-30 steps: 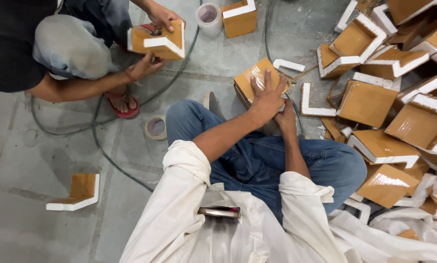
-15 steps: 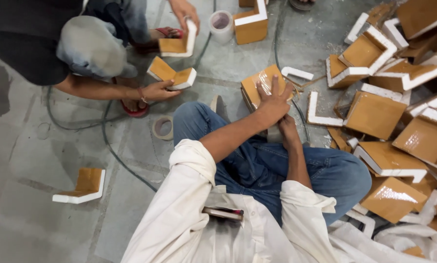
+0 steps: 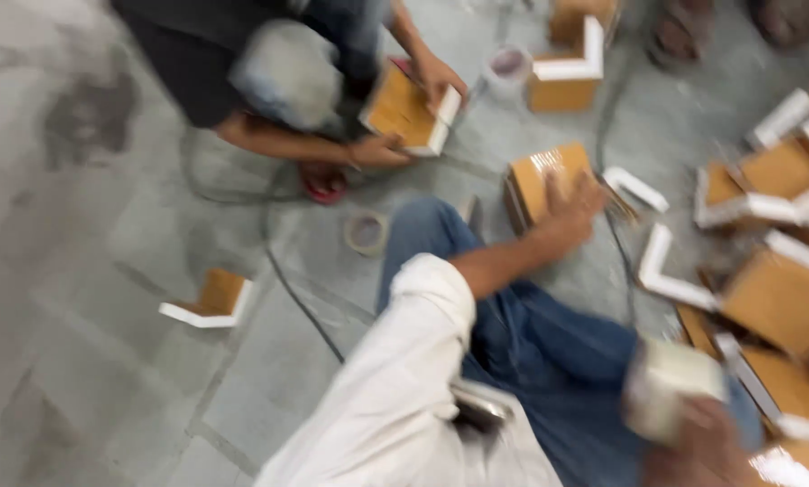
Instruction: The person applies packing tape to cardboard and foam corner protectors.
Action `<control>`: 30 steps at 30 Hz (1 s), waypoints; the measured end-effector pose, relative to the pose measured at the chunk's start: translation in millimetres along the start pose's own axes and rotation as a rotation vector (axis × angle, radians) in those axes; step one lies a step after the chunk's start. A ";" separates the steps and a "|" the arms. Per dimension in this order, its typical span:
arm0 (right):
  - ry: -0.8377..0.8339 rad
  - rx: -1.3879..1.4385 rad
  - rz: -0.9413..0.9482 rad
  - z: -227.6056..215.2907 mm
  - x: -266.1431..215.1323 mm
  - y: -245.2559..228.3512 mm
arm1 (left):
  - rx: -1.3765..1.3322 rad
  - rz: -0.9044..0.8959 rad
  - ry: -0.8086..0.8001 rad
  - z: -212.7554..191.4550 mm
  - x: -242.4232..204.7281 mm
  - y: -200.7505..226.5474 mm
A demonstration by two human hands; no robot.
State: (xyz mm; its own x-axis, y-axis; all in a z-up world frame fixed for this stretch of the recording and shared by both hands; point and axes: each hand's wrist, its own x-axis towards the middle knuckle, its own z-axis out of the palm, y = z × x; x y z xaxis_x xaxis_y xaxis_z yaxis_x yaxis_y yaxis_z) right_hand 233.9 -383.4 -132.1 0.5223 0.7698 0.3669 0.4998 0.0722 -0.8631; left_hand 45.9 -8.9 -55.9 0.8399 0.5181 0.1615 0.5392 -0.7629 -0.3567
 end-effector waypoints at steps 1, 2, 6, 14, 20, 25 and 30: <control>-0.116 0.026 -0.249 -39.4 -16.7 94.3 | 0.142 0.026 0.036 -2.2 3.9 -7.6; -0.114 0.066 -0.292 -14.7 34.9 117.0 | 0.192 -0.004 0.043 1.4 5.4 -19.7; 0.042 0.130 -0.210 27.5 151.4 18.1 | 0.029 -0.035 0.031 11.7 13.5 -26.9; -0.371 0.390 -0.598 82.9 142.3 -392.5 | -0.052 0.008 0.082 4.7 0.9 -9.3; -0.382 0.535 0.188 104.5 156.0 -305.9 | -0.147 0.114 0.071 -44.4 3.3 -29.8; -0.176 0.563 0.549 108.5 184.1 -276.0 | -0.357 0.054 0.171 -67.1 -3.1 -38.7; -0.067 0.531 0.551 102.5 184.8 -205.8 | -0.413 0.167 0.358 -78.4 -13.5 -39.6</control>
State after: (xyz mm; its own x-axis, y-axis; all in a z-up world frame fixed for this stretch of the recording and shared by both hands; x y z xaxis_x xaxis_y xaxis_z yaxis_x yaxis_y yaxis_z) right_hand 156.7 -191.0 77.8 0.5488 0.8182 -0.1716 -0.2280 -0.0510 -0.9723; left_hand 18.1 -16.0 28.1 0.8455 0.2694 0.4610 0.3165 -0.9482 -0.0263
